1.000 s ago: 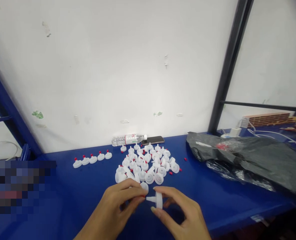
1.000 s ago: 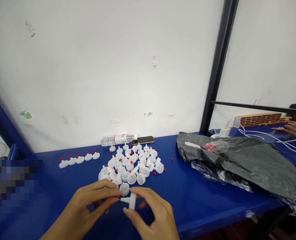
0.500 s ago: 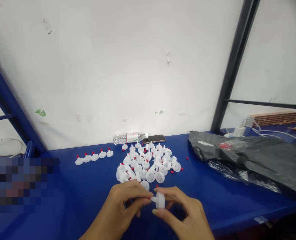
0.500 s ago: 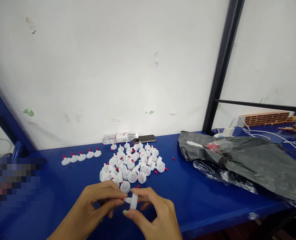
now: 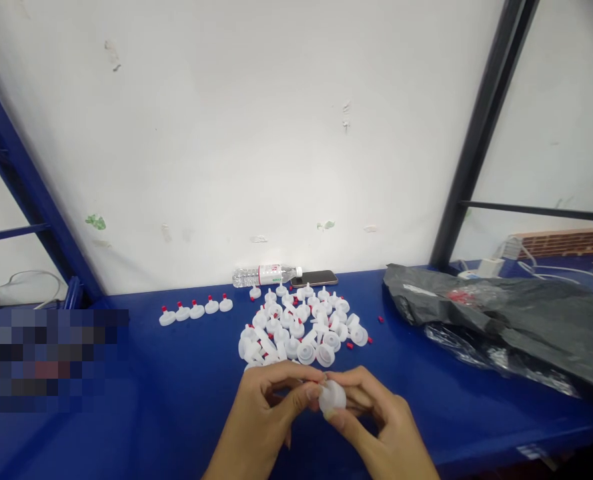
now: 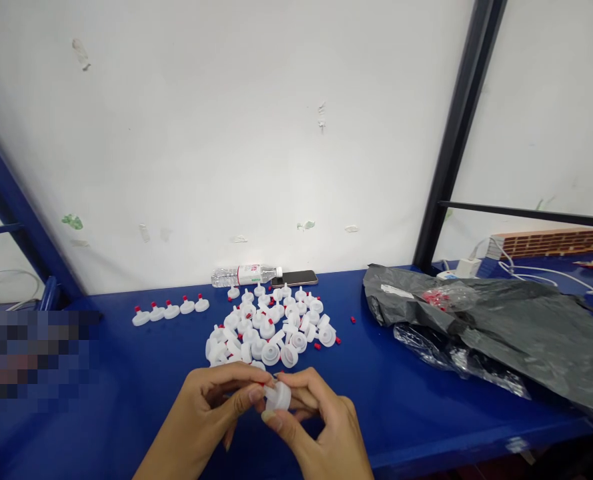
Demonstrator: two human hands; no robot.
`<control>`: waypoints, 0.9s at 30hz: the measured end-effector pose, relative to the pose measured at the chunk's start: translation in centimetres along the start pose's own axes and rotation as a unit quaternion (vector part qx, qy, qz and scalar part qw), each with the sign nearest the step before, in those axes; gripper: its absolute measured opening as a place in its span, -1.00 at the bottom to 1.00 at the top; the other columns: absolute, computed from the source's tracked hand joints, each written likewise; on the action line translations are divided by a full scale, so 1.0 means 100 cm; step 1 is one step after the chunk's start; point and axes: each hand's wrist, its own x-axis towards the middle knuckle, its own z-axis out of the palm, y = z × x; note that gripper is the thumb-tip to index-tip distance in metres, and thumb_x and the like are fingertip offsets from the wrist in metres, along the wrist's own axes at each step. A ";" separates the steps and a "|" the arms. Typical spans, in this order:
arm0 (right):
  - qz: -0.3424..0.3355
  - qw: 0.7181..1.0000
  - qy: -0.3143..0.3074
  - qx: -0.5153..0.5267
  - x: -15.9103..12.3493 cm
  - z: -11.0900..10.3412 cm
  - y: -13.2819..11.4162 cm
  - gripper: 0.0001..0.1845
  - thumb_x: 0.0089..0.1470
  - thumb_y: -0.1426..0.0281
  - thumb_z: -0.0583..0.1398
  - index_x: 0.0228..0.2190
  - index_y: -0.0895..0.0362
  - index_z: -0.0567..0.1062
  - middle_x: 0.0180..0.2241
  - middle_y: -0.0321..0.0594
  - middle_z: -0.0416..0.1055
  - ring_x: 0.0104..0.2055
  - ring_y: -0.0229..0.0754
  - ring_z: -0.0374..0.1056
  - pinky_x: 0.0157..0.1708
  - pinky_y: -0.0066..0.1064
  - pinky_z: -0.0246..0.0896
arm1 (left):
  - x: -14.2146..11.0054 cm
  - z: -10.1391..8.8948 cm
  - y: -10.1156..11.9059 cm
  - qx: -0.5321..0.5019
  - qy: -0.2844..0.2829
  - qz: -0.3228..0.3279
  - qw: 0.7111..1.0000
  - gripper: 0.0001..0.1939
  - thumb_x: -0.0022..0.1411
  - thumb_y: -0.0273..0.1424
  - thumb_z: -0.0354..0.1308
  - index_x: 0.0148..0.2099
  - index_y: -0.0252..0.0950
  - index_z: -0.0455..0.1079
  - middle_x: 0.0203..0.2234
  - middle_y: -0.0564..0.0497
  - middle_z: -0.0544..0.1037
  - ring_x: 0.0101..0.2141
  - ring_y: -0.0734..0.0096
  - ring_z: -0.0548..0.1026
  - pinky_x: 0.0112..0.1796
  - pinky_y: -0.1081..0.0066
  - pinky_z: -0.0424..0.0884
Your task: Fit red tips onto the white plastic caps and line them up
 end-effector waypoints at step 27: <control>-0.009 0.998 0.012 -0.056 -0.003 0.005 0.002 -0.55 0.30 0.06 0.14 0.13 -0.06 0.41 0.08 -0.04 0.53 -0.28 -0.11 0.61 -0.27 -0.35 0.57 | 0.052 -0.260 -0.024 0.567 0.250 -0.170 0.766 -0.84 0.15 -0.41 0.17 -0.28 -0.30 0.58 -0.36 -0.10 0.71 -0.34 0.21 0.65 -0.34 0.47 0.38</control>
